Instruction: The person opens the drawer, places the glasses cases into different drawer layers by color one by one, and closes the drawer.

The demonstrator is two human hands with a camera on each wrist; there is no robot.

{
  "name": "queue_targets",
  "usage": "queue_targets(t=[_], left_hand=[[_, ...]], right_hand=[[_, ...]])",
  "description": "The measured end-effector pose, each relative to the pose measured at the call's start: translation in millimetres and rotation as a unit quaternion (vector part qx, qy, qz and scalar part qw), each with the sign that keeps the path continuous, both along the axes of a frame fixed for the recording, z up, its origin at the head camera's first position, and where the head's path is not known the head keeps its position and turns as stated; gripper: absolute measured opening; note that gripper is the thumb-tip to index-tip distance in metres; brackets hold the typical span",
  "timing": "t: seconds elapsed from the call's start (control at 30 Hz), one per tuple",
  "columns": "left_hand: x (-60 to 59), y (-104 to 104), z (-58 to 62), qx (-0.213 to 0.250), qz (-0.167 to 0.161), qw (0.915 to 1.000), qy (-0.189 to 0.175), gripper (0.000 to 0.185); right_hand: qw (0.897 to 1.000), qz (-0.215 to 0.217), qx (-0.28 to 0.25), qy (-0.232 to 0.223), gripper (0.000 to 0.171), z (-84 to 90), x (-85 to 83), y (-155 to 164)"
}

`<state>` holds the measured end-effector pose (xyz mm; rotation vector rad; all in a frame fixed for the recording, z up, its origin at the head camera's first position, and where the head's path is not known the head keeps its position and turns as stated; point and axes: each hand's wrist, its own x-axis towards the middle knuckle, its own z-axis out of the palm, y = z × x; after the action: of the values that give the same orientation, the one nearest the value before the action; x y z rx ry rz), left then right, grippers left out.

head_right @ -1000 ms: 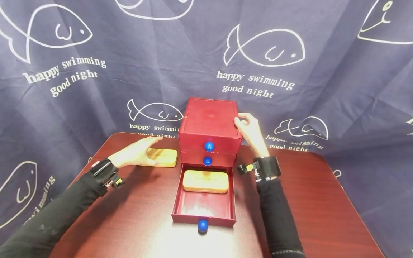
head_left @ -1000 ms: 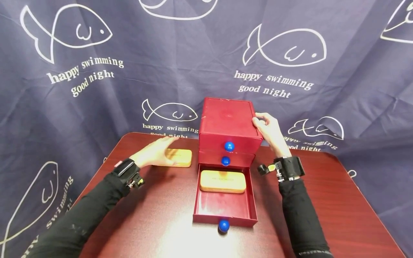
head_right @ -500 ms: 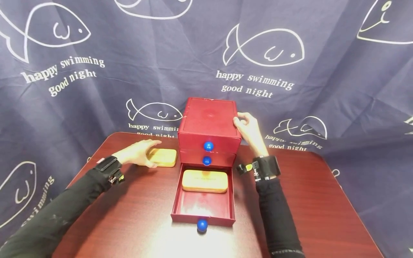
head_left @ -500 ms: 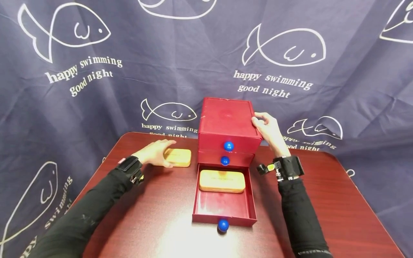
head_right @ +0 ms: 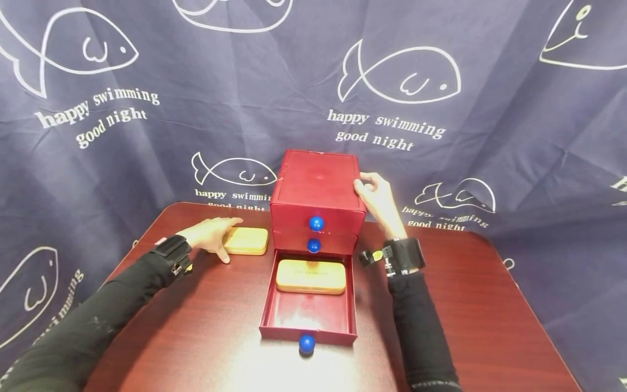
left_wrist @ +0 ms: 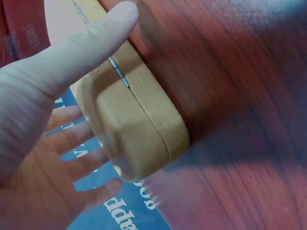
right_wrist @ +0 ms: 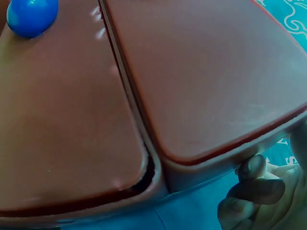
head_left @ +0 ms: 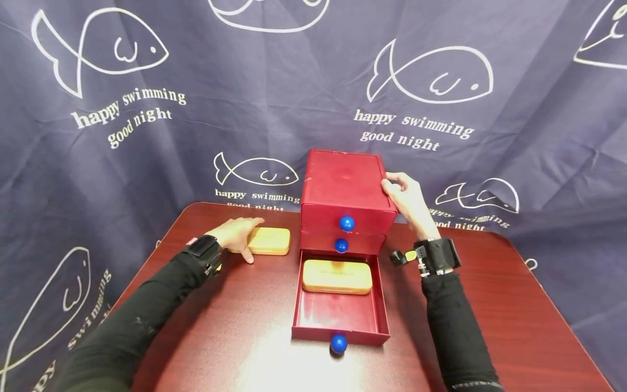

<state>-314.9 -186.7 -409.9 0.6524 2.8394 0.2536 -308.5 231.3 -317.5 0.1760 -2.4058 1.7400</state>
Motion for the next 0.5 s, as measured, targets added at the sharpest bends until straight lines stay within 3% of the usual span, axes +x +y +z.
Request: queue_targets(t=[0.37,0.5], left_hand=[[-9.6,-6.1,-9.4,0.033,0.002,0.9994,0.002,0.110],[-9.4,-2.7,-6.1,0.029,0.009,0.9995,-0.004,0.105]], right_hand=[[1.000,0.001,0.004,0.006,0.046,-1.4,-1.0,0.5],[1.000,0.002,0.003,0.004,0.047,-1.2,-0.5,0.5]])
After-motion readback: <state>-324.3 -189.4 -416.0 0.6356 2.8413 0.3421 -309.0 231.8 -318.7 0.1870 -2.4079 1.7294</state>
